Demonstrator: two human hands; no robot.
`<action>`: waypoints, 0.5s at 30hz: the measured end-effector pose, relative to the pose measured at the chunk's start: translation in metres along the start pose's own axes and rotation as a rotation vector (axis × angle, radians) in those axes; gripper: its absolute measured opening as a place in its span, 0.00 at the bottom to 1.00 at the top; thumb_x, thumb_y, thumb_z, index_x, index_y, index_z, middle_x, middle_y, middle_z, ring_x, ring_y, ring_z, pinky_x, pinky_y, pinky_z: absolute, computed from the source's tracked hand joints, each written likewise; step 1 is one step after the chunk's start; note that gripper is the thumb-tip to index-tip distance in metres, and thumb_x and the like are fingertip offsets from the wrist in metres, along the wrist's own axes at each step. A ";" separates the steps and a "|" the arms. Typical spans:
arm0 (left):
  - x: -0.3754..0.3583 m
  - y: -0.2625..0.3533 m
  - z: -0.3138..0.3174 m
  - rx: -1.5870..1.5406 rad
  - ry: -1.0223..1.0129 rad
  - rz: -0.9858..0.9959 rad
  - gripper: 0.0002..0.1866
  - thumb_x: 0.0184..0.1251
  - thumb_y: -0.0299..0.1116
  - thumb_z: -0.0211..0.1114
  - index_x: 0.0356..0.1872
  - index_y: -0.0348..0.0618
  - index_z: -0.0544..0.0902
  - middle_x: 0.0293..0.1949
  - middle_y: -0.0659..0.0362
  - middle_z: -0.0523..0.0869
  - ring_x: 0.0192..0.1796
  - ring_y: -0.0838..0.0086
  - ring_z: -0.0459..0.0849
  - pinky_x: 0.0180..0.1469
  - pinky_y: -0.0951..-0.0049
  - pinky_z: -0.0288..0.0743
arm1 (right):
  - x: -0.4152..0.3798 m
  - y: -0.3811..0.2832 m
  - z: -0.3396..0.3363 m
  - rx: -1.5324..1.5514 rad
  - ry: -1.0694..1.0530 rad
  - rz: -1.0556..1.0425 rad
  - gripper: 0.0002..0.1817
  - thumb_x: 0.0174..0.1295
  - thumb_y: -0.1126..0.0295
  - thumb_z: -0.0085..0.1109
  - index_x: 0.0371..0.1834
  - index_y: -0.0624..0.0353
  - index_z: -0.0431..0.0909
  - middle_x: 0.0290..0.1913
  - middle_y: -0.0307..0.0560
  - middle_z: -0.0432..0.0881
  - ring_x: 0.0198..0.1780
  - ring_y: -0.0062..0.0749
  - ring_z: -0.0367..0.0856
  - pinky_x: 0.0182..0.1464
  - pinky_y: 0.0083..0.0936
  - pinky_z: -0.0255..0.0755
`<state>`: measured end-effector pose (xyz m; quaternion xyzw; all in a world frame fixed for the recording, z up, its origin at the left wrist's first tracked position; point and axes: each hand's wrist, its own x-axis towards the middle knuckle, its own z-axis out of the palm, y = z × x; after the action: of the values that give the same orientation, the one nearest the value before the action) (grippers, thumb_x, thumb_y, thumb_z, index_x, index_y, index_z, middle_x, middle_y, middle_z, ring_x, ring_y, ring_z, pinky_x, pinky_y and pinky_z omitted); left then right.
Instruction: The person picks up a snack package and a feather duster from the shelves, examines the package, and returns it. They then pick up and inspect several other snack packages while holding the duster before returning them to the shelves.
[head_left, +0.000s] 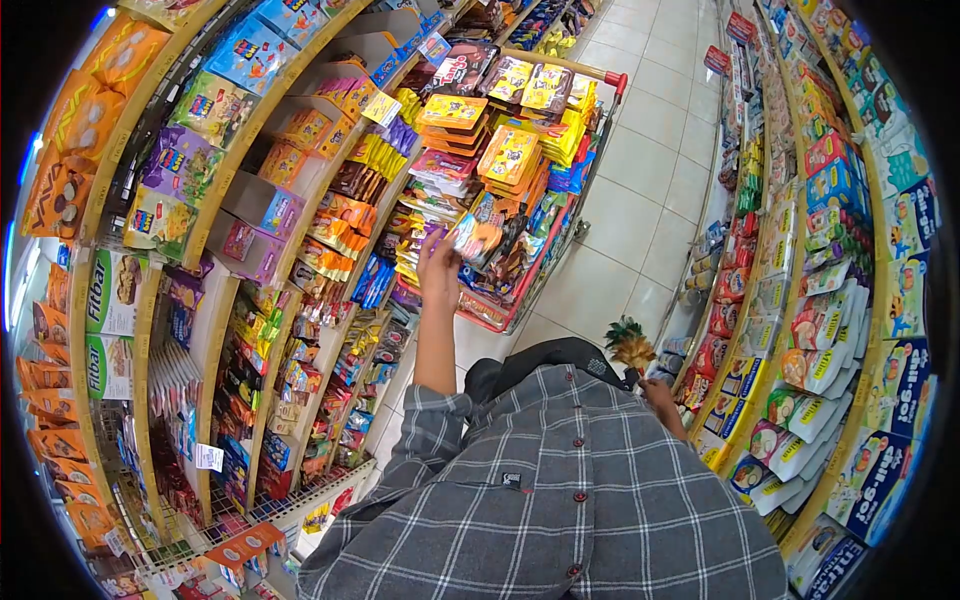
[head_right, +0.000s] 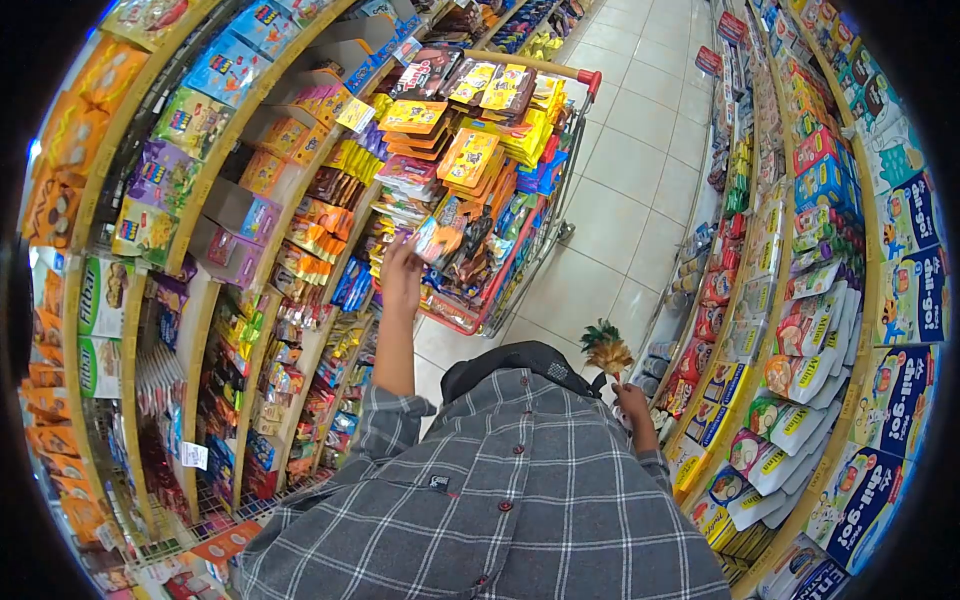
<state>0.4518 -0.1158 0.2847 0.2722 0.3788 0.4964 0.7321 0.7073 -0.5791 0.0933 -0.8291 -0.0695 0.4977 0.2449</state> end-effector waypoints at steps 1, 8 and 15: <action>-0.015 0.009 0.001 -0.027 0.017 -0.034 0.21 0.66 0.28 0.65 0.59 0.40 0.74 0.46 0.56 0.83 0.52 0.65 0.81 0.55 0.62 0.77 | 0.005 0.001 0.002 0.047 -0.018 -0.028 0.23 0.66 0.48 0.59 0.44 0.60 0.82 0.24 0.43 0.82 0.20 0.25 0.74 0.21 0.29 0.68; -0.097 0.010 -0.031 -0.459 0.140 -0.180 0.16 0.68 0.33 0.62 0.55 0.42 0.77 0.50 0.54 0.85 0.54 0.60 0.84 0.62 0.55 0.77 | -0.026 -0.115 -0.014 0.440 0.069 -0.201 0.21 0.70 0.47 0.55 0.48 0.54 0.82 0.23 0.35 0.74 0.13 0.15 0.60 0.15 0.19 0.52; -0.146 0.041 -0.045 -0.700 0.117 -0.133 0.26 0.73 0.42 0.57 0.60 0.29 0.72 0.55 0.47 0.83 0.58 0.58 0.82 0.66 0.60 0.73 | -0.106 -0.287 -0.021 0.602 0.051 -0.695 0.18 0.76 0.55 0.48 0.54 0.56 0.77 0.21 0.30 0.67 0.15 0.09 0.57 0.16 0.11 0.48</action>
<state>0.3611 -0.2364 0.3328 -0.0489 0.2438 0.5622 0.7887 0.7097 -0.3743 0.3212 -0.6605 -0.1898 0.3634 0.6291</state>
